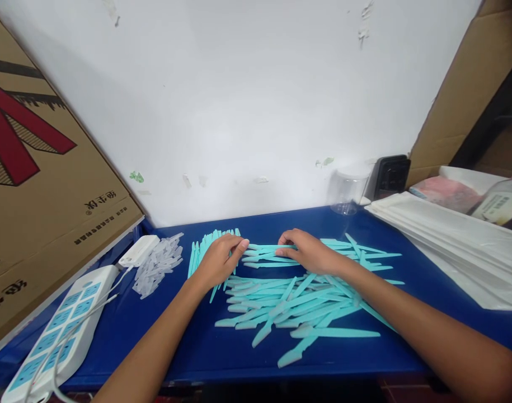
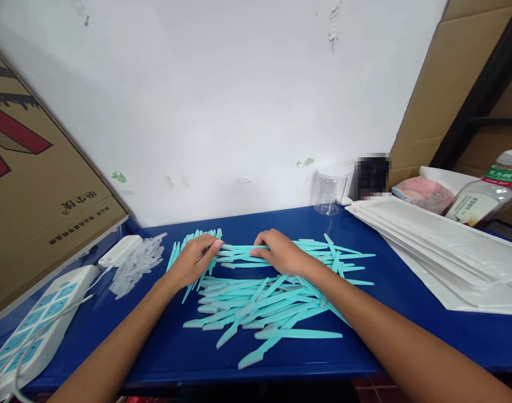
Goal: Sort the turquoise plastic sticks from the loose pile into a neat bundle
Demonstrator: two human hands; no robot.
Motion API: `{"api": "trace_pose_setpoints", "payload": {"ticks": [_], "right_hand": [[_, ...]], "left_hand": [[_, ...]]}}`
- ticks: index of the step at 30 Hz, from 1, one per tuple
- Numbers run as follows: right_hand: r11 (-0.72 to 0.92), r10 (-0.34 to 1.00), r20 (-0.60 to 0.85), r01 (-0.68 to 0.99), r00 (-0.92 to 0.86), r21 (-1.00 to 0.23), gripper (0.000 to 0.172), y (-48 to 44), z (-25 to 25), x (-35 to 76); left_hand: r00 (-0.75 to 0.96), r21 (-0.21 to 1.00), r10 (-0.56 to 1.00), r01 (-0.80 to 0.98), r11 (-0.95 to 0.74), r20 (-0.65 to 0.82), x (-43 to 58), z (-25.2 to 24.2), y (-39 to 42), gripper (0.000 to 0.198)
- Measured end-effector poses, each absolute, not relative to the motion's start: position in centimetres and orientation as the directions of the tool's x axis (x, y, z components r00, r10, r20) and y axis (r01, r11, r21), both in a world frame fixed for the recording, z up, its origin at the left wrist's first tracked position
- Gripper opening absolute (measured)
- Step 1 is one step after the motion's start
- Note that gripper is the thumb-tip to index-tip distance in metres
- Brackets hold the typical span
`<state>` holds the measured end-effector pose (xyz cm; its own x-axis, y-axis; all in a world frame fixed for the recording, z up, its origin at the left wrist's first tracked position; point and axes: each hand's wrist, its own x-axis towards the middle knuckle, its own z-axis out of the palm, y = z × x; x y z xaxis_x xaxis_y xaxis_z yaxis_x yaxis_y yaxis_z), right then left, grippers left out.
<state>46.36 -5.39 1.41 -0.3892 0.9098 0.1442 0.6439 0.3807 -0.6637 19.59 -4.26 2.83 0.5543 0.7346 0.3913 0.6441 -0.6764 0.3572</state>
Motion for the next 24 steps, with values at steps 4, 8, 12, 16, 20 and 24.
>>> {"api": "trace_pose_setpoints", "payload": {"ticks": [4, 8, 12, 16, 20, 24], "right_hand": [[0.341, 0.921, 0.132, 0.594, -0.367, -0.728, 0.036, -5.8, 1.8, 45.8], [0.341, 0.912, 0.139, 0.528, -0.385, -0.778, 0.038, -6.3, 2.0, 45.1], [0.348, 0.902, 0.154, 0.468, -0.404, -0.813, 0.037, -6.9, 2.2, 44.4], [0.375, 0.878, 0.157, 0.449, -0.451, -0.811, 0.034, -7.5, 2.6, 44.2], [0.419, 0.823, 0.127, 0.441, -0.554, -0.794, 0.039, -7.8, 2.9, 44.2], [0.406, 0.822, 0.108, 0.443, -0.559, -0.799, 0.041, -8.0, 2.9, 44.1]], "left_hand": [[0.530, 0.424, 0.766, 0.639, -0.642, 0.362, 20.3, 2.5, -4.9, 0.044], [0.439, 0.514, 0.814, 0.631, -0.581, 0.381, 20.7, 2.0, -5.0, 0.043], [0.352, 0.597, 0.831, 0.580, -0.554, 0.430, 20.9, 1.6, -4.9, 0.042], [0.312, 0.659, 0.850, 0.537, -0.526, 0.425, 21.1, 1.4, -4.8, 0.042], [0.325, 0.688, 0.860, 0.516, -0.510, 0.394, 21.3, 1.5, -4.9, 0.043], [0.286, 0.675, 0.860, 0.534, -0.509, 0.422, 21.4, 1.7, -5.2, 0.041]]}}
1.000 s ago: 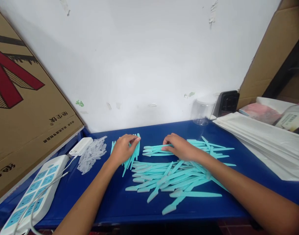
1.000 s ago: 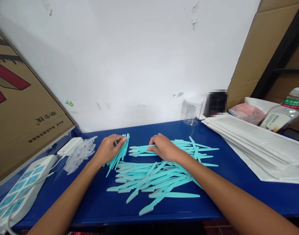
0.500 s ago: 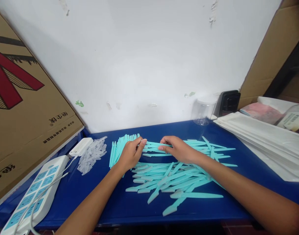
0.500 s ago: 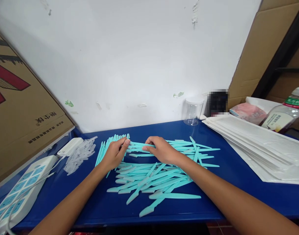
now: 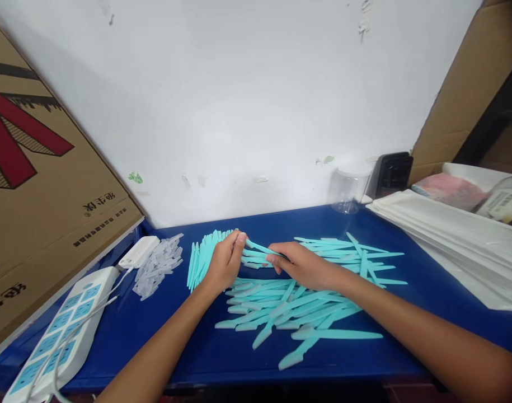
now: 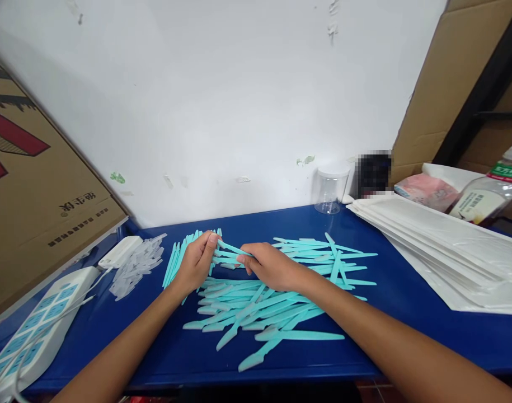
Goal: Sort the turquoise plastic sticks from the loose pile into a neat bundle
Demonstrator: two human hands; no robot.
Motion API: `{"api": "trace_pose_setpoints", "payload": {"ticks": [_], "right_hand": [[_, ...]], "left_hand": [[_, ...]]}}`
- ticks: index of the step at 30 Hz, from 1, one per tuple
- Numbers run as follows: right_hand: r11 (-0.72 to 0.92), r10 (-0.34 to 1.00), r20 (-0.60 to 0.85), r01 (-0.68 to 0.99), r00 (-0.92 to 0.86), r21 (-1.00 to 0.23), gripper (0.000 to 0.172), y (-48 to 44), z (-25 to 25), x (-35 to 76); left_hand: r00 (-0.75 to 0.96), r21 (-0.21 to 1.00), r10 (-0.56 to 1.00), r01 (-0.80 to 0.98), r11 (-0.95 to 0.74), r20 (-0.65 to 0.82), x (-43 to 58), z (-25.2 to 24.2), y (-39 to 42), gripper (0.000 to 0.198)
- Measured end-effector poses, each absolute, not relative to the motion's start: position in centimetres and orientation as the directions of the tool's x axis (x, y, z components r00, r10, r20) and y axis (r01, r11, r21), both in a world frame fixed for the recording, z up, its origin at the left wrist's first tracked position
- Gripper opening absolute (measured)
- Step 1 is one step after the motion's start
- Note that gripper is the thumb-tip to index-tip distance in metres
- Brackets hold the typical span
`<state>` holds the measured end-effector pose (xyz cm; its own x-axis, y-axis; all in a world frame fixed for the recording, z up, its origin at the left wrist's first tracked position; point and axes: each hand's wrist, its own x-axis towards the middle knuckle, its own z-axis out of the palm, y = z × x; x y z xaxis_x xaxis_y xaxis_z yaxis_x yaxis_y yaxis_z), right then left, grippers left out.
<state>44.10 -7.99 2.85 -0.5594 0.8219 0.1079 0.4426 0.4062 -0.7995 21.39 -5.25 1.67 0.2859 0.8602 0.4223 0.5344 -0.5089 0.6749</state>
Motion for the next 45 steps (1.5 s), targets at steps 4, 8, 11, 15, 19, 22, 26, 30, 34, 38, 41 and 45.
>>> {"api": "trace_pose_setpoints", "payload": {"ticks": [4, 8, 11, 15, 19, 22, 26, 30, 34, 38, 41, 45], "right_hand": [[0.426, 0.806, 0.125, 0.421, -0.578, -0.801, 0.042, -8.1, 2.9, 44.0], [0.410, 0.764, 0.104, 0.354, -0.637, -0.841, 0.045, -8.3, 3.1, 44.0], [0.380, 0.740, 0.063, 0.340, -0.670, -0.860, 0.046, -8.4, 3.2, 43.9], [0.353, 0.732, 0.044, 0.323, -0.680, -0.878, 0.046, -8.5, 3.5, 43.9], [0.334, 0.703, 0.029, 0.295, -0.711, -0.895, 0.048, -8.7, 3.6, 43.9], [0.315, 0.695, 0.010, 0.291, -0.719, -0.903, 0.051, -8.7, 3.7, 43.9], [0.261, 0.698, -0.022, 0.283, -0.716, -0.923, 0.052, -8.6, 3.6, 44.1], [0.241, 0.693, -0.021, 0.259, -0.720, -0.935, 0.051, -8.5, 3.6, 44.2], [0.253, 0.707, -0.007, 0.262, -0.707, -0.931, 0.050, -8.5, 3.7, 44.1], [0.275, 0.717, 0.009, 0.271, -0.697, -0.922, 0.048, -8.4, 3.9, 44.1], [0.280, 0.721, 0.016, 0.270, -0.693, -0.921, 0.047, -8.4, 4.0, 44.0], [0.291, 0.724, 0.032, 0.264, -0.689, -0.920, 0.046, -8.5, 4.1, 43.8]], "left_hand": [[0.238, 0.580, 0.832, 0.621, -0.528, 0.502, 21.0, 1.6, -5.2, 0.048], [0.262, 0.553, 0.814, 0.623, -0.552, 0.518, 20.7, 1.4, -4.9, 0.057], [0.278, 0.612, 0.823, 0.560, -0.558, 0.496, 20.7, 1.3, -4.9, 0.058], [0.282, 0.706, 0.852, 0.477, -0.524, 0.441, 20.8, 1.4, -4.9, 0.057], [0.313, 0.743, 0.861, 0.439, -0.506, 0.401, 20.9, 1.5, -4.9, 0.056], [0.337, 0.758, 0.866, 0.429, -0.492, 0.371, 20.9, 1.7, -4.9, 0.057], [0.346, 0.799, 0.884, 0.405, -0.444, 0.316, 20.8, 2.2, -4.8, 0.058], [0.349, 0.815, 0.885, 0.383, -0.435, 0.308, 20.6, 2.6, -4.7, 0.058], [0.360, 0.821, 0.883, 0.373, -0.433, 0.302, 20.5, 2.7, -4.6, 0.057], [0.362, 0.816, 0.884, 0.385, -0.430, 0.295, 20.4, 2.8, -4.4, 0.056], [0.367, 0.802, 0.880, 0.401, -0.443, 0.303, 20.2, 3.1, -4.3, 0.057], [0.365, 0.789, 0.878, 0.418, -0.451, 0.308, 20.5, 3.1, -4.3, 0.058]]}}
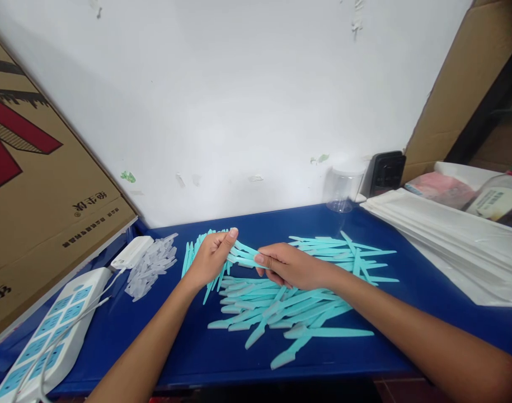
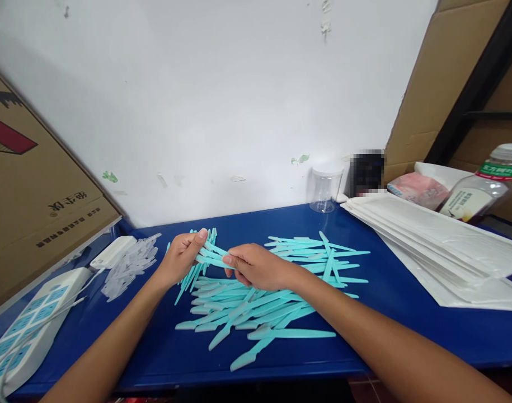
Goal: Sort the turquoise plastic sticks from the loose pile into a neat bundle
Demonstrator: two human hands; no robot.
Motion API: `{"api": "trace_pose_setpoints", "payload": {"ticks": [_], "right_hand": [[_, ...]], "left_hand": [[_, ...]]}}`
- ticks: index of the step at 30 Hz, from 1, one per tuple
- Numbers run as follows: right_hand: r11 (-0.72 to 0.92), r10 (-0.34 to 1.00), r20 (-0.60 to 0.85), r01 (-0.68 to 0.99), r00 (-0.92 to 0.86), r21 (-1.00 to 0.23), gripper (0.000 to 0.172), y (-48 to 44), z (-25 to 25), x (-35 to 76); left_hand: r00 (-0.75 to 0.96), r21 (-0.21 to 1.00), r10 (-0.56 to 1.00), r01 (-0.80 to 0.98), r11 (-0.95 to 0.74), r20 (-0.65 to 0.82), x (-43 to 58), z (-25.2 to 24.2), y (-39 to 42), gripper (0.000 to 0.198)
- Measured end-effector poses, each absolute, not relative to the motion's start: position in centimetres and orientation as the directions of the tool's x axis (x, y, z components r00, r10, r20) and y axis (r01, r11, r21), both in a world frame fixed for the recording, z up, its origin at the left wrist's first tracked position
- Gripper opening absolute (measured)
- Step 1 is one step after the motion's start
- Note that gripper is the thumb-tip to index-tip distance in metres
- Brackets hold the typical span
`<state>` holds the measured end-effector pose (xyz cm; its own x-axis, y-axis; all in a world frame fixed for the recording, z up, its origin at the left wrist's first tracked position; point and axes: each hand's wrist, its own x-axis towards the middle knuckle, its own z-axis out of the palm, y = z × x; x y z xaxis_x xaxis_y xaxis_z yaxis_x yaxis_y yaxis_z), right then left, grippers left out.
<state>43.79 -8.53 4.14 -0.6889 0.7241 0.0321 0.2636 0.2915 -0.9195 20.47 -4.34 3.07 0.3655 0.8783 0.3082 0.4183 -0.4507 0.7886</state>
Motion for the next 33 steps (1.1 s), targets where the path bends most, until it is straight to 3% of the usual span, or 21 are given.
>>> {"api": "trace_pose_setpoints", "payload": {"ticks": [5, 9, 11, 12, 14, 16, 18, 23, 27, 31, 33], "right_hand": [[0.308, 0.723, 0.046, 0.262, -0.690, -0.915, 0.048, -8.0, 3.6, 44.2], [0.347, 0.769, 0.121, 0.250, -0.628, -0.904, 0.051, -6.7, 2.7, 45.2], [0.316, 0.811, 0.118, 0.260, -0.572, -0.912, 0.048, -6.1, 2.3, 45.5], [0.303, 0.828, 0.117, 0.261, -0.549, -0.917, 0.047, -5.9, 2.1, 45.5], [0.280, 0.855, 0.110, 0.274, -0.506, -0.920, 0.046, -5.7, 1.8, 45.4], [0.264, 0.878, 0.098, 0.303, -0.469, -0.916, 0.045, -5.6, 1.7, 45.3], [0.262, 0.895, 0.098, 0.334, -0.436, -0.905, 0.044, -5.5, 1.6, 45.3], [0.269, 0.908, 0.108, 0.364, -0.406, -0.892, 0.042, -5.4, 1.5, 45.5], [0.279, 0.906, 0.110, 0.380, -0.409, -0.882, 0.041, -5.6, 1.7, 45.4], [0.279, 0.908, 0.112, 0.384, -0.404, -0.880, 0.039, -5.8, 2.0, 45.5], [0.282, 0.907, 0.117, 0.378, -0.405, -0.882, 0.039, -5.8, 2.0, 45.5]], "left_hand": [[0.304, 0.838, 0.909, 0.382, -0.390, 0.284, 19.5, 3.3, -3.5, 0.057], [-0.095, 0.907, 0.920, 0.232, -0.352, 0.381, 14.6, 5.3, -1.7, 0.057], [-0.236, 0.846, 0.842, 0.369, -0.384, 0.486, 11.7, 6.4, -0.9, 0.058], [-0.231, 0.762, 0.812, 0.546, -0.347, 0.536, 10.4, 6.8, -0.6, 0.059], [-0.137, 0.467, 0.806, 0.865, -0.186, 0.576, 8.1, 7.2, -0.2, 0.059], [-0.072, 0.193, 0.883, 0.981, -0.022, 0.464, 6.0, 7.0, 0.2, 0.057], [-0.103, 0.085, 0.953, 0.993, 0.082, 0.286, 3.9, 6.6, 0.6, 0.055], [-0.271, 0.023, 0.955, 0.963, 0.270, 0.121, -0.7, 5.6, 1.3, 0.061], [-0.293, 0.013, 0.956, 0.956, 0.293, 0.019, -2.2, 4.6, 1.9, 0.060], [-0.319, 0.058, 0.948, 0.946, 0.318, -0.004, -3.2, 3.4, 2.4, 0.054], [-0.287, 0.136, 0.952, 0.952, 0.273, 0.103, -3.7, 3.1, 2.4, 0.053]]}}
